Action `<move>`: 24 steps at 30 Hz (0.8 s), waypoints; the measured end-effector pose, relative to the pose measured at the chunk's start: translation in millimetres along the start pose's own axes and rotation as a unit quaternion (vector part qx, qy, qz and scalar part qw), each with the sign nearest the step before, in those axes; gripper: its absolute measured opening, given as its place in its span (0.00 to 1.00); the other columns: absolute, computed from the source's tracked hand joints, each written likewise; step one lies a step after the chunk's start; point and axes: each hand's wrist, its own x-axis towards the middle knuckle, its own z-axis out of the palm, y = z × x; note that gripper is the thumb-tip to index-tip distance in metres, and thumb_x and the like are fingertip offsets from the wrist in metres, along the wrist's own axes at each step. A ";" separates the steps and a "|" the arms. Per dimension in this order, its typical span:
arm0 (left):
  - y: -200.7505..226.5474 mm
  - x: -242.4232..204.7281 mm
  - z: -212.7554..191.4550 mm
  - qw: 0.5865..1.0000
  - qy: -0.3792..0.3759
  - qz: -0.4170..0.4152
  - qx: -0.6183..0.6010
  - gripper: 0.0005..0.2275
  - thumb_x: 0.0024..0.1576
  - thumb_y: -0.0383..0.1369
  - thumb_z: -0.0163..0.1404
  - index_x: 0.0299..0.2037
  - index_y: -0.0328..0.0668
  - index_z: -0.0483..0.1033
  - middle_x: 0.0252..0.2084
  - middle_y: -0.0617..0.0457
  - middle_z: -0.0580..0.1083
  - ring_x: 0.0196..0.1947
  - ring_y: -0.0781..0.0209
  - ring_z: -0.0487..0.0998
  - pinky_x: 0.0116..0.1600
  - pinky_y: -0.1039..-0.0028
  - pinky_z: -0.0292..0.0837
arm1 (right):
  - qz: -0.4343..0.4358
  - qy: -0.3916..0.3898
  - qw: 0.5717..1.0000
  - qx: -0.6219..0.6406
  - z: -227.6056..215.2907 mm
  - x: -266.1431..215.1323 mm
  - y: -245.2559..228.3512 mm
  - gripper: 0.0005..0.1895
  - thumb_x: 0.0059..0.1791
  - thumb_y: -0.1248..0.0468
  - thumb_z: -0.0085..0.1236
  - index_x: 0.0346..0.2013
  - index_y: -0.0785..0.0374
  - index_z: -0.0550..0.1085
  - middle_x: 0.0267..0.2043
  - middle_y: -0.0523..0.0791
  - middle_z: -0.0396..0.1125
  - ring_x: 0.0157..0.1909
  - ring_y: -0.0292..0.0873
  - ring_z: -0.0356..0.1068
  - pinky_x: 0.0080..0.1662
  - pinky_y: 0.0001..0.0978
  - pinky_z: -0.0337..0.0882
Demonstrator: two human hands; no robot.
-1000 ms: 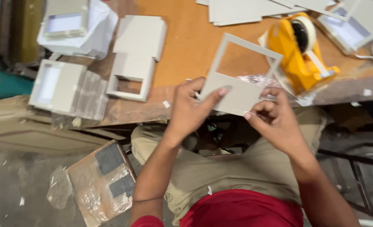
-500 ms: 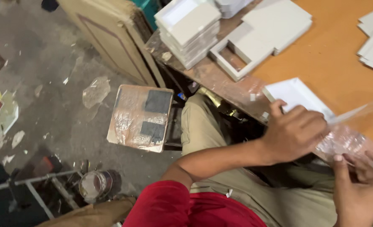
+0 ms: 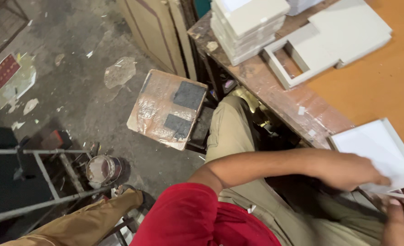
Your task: The person assembles small white cardboard frames by folding flaps and securing them with clear tape from a dispenser. They handle each frame one at a time, applying tape to the edges and stacking the finished units on the table.
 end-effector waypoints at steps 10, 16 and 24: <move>-39.8 66.9 -9.7 0.957 0.279 -0.019 0.082 0.16 0.54 0.40 0.52 0.52 0.49 0.72 0.53 0.51 0.73 0.57 0.50 0.72 0.52 0.55 0.68 | -0.071 -0.085 0.973 -0.201 -5.9 31.6 25.3 0.47 0.45 0.75 0.67 0.74 0.65 0.52 0.62 0.48 0.57 0.59 0.41 0.63 0.62 0.35 0.71; 26.9 39.8 -44.6 0.960 0.273 -0.033 0.047 0.13 0.51 0.39 0.53 0.44 0.47 0.77 0.48 0.50 0.74 0.54 0.49 0.71 0.52 0.47 0.61 | -0.062 0.012 0.968 -0.242 67.0 -0.8 -28.7 0.57 0.37 0.72 0.76 0.74 0.65 0.51 0.64 0.50 0.59 0.61 0.44 0.64 0.59 0.37 0.72; 67.6 24.0 -92.6 0.934 0.257 -0.134 0.207 0.12 0.50 0.39 0.54 0.39 0.41 0.82 0.41 0.48 0.75 0.51 0.48 0.69 0.53 0.37 0.53 | -0.115 0.050 0.983 -0.134 76.8 2.7 -31.8 0.54 0.50 0.75 0.62 0.80 0.71 0.36 0.81 0.57 0.49 0.76 0.47 0.59 0.70 0.39 0.64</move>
